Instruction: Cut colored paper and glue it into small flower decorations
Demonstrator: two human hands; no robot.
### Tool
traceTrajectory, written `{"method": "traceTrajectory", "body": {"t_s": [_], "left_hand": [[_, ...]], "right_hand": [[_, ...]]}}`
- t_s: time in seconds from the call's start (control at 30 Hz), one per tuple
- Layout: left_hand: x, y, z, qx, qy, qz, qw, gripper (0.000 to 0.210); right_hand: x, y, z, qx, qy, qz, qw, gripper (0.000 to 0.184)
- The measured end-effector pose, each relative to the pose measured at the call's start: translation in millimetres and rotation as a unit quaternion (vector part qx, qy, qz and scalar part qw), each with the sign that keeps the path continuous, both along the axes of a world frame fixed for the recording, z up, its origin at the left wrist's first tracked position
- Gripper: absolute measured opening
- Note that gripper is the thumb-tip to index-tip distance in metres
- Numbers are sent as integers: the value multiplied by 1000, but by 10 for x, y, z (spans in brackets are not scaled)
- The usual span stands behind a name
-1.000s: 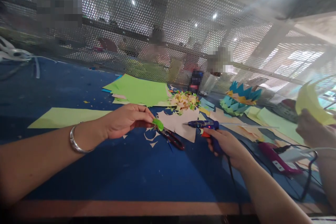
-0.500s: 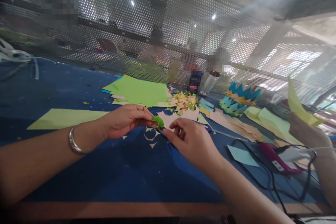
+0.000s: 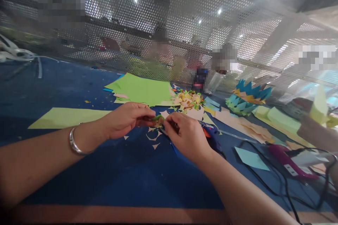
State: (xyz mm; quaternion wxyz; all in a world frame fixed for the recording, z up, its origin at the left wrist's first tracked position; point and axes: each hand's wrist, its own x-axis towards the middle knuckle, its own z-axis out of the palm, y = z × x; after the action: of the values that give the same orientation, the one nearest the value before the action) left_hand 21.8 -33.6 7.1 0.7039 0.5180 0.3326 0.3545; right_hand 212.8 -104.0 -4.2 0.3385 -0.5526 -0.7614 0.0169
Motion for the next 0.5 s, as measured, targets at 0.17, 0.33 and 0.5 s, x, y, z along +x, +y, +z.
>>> {"method": "traceTrajectory", "body": {"t_s": [0.17, 0.33, 0.5], "left_hand": [[-22, -32, -22, 79, 59, -39, 994, 9], [-45, -23, -46, 176, 141, -91, 970, 23], [-33, 8, -67, 229, 173, -84, 954, 30]], "right_hand": [[14, 3, -11, -10, 31, 9, 999, 15], [24, 15, -17, -36, 54, 22, 998, 16], [63, 25, -46, -92, 106, 43, 989, 24]]}}
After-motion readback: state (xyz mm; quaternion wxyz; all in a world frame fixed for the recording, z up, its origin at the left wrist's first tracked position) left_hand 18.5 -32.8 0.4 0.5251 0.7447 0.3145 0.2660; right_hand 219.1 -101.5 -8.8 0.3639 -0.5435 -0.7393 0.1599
